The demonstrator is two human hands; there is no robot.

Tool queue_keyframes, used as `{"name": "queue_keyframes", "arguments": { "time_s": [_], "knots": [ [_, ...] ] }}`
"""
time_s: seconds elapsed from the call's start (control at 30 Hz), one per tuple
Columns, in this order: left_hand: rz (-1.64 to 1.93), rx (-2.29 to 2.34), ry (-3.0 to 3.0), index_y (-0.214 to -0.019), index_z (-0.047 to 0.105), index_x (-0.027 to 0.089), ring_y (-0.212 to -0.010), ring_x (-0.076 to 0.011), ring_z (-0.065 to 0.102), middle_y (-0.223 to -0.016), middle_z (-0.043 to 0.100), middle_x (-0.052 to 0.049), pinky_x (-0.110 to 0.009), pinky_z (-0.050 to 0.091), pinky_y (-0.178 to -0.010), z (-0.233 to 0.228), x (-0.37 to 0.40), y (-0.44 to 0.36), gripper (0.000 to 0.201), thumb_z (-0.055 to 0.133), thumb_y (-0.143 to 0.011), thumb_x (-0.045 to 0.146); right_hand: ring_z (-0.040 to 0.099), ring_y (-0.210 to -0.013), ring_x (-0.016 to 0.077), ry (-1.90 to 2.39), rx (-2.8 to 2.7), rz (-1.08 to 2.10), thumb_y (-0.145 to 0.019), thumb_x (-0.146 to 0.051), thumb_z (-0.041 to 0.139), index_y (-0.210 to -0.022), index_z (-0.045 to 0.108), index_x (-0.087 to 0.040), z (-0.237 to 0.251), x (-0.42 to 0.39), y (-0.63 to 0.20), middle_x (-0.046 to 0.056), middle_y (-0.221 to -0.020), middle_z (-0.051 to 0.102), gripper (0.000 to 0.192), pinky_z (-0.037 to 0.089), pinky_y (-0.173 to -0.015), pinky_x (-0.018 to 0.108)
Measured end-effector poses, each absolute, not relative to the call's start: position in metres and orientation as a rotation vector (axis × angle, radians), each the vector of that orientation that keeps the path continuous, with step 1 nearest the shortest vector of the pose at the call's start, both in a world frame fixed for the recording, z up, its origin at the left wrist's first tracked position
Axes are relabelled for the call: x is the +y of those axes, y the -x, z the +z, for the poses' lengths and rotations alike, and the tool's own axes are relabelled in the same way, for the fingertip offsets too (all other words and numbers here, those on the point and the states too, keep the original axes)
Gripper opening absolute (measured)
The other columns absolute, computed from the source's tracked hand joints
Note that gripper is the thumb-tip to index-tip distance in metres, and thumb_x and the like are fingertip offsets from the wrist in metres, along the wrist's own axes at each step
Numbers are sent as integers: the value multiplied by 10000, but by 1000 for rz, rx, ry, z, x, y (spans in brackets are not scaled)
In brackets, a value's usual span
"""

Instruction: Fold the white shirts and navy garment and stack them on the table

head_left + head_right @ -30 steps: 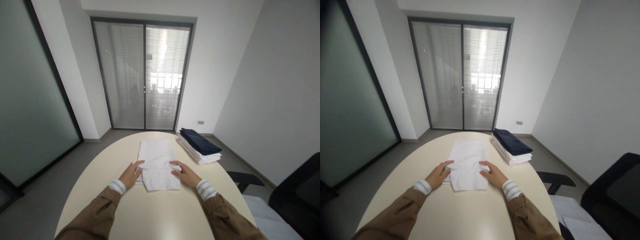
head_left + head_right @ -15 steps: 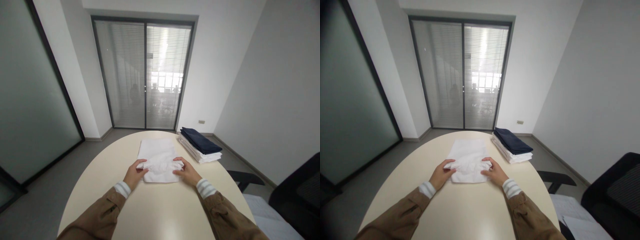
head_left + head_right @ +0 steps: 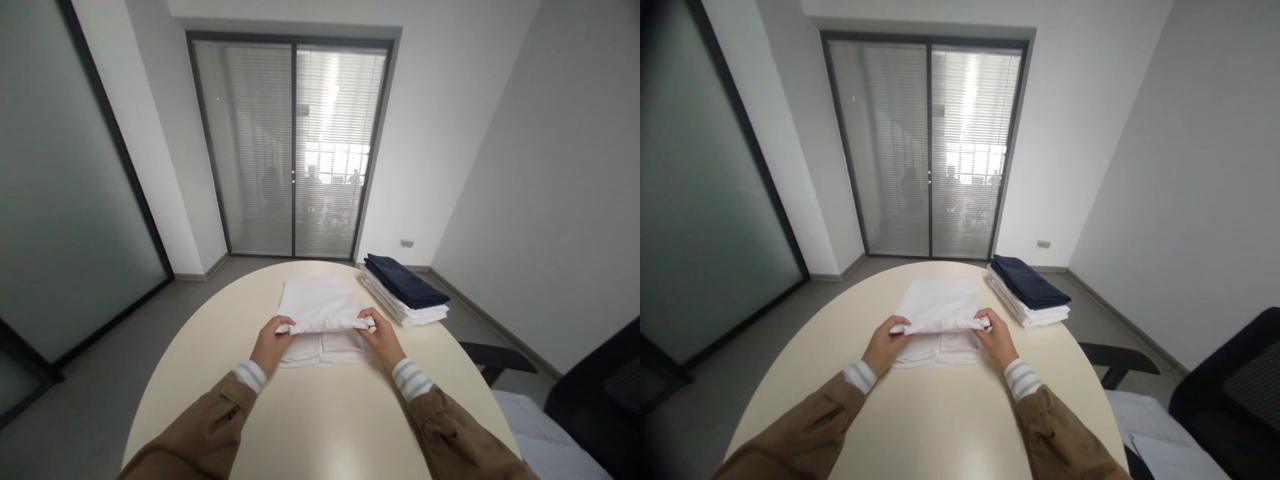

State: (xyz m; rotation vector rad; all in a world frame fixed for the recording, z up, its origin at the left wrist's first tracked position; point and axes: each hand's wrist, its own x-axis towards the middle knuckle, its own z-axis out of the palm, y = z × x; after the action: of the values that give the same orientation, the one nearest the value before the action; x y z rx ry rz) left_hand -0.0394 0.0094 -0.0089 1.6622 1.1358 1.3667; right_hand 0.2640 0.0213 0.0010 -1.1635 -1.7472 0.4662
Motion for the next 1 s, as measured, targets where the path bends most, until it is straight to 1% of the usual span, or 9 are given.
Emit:
{"name": "queue_keyframes", "arguments": {
  "time_s": [0.17,0.27,0.33,0.4,0.47,0.57,0.73,0.83,1.0],
  "knots": [
    [1256,1253,-2053,-936,637,215,-903,-196,612,-1000,539,-50,-351,569,-822,-15,6,46,180,597,-775,145,462,-1166,297,1217,-1997,59,-705,-154,637,-909,573,-218,0,15,-269,117,-1249,497,223,393,-989,454],
    [1232,1367,-2234,-943,620,214,-1125,-259,565,-1253,468,-100,-427,526,-953,-11,2,47,210,611,-765,104,386,-1264,334,1209,-2115,-107,-677,-166,685,-947,582,-217,3,11,-268,127,-1422,400,294,354,-1038,504],
    [1216,1478,-2387,-930,623,208,-1353,-352,378,-1464,330,-118,-512,422,-1072,-7,-1,48,221,658,-741,99,377,-1279,338,1156,-2197,-160,-696,-186,699,-1002,592,-220,5,9,-265,124,-1431,423,326,333,-1056,522],
    [1131,1523,-2544,-923,625,204,-1443,-402,206,-1553,247,-112,-561,336,-1124,-4,-2,48,228,699,-727,115,397,-1263,325,1116,-2257,-157,-733,-203,694,-1058,600,-224,7,8,-263,122,-1400,472,339,340,-1054,520],
    [1007,1498,-2660,-958,624,202,-1447,-399,199,-1548,299,-130,-562,319,-1130,-3,-3,47,259,719,-727,132,414,-1250,310,1091,-2311,-96,-753,-214,694,-1104,603,-223,9,7,-262,121,-1378,501,363,362,-1048,508],
    [859,1477,-2731,-990,618,194,-1385,-361,332,-1466,443,-149,-530,358,-1098,-2,-5,45,273,717,-742,136,430,-1239,295,1054,-2389,43,-757,-220,702,-1165,602,-223,10,7,-263,122,-1363,521,420,394,-1041,492],
    [614,1404,-2833,-924,604,210,-1185,-294,520,-1263,615,-91,-480,423,-996,2,-6,41,183,648,-783,101,495,-1170,262,1020,-2433,190,-757,-144,646,-1118,612,-221,11,8,-267,115,-1229,591,371,436,-1001,442],
    [532,1364,-2866,-943,601,204,-1142,-280,547,-1236,626,-92,-465,418,-1003,-1,-5,41,204,612,-786,75,527,-1130,238,1031,-2410,238,-709,-65,584,-995,589,-212,11,6,-267,100,-1171,593,321,443,-980,401],
    [542,1269,-2873,-1033,587,183,-1215,-282,518,-1310,577,-139,-503,333,-1105,-11,-3,44,270,580,-781,86,555,-1066,233,994,-2419,331,-635,-65,584,-850,508,-215,14,2,-264,93,-1142,584,273,451,-934,372]
  ]
}}
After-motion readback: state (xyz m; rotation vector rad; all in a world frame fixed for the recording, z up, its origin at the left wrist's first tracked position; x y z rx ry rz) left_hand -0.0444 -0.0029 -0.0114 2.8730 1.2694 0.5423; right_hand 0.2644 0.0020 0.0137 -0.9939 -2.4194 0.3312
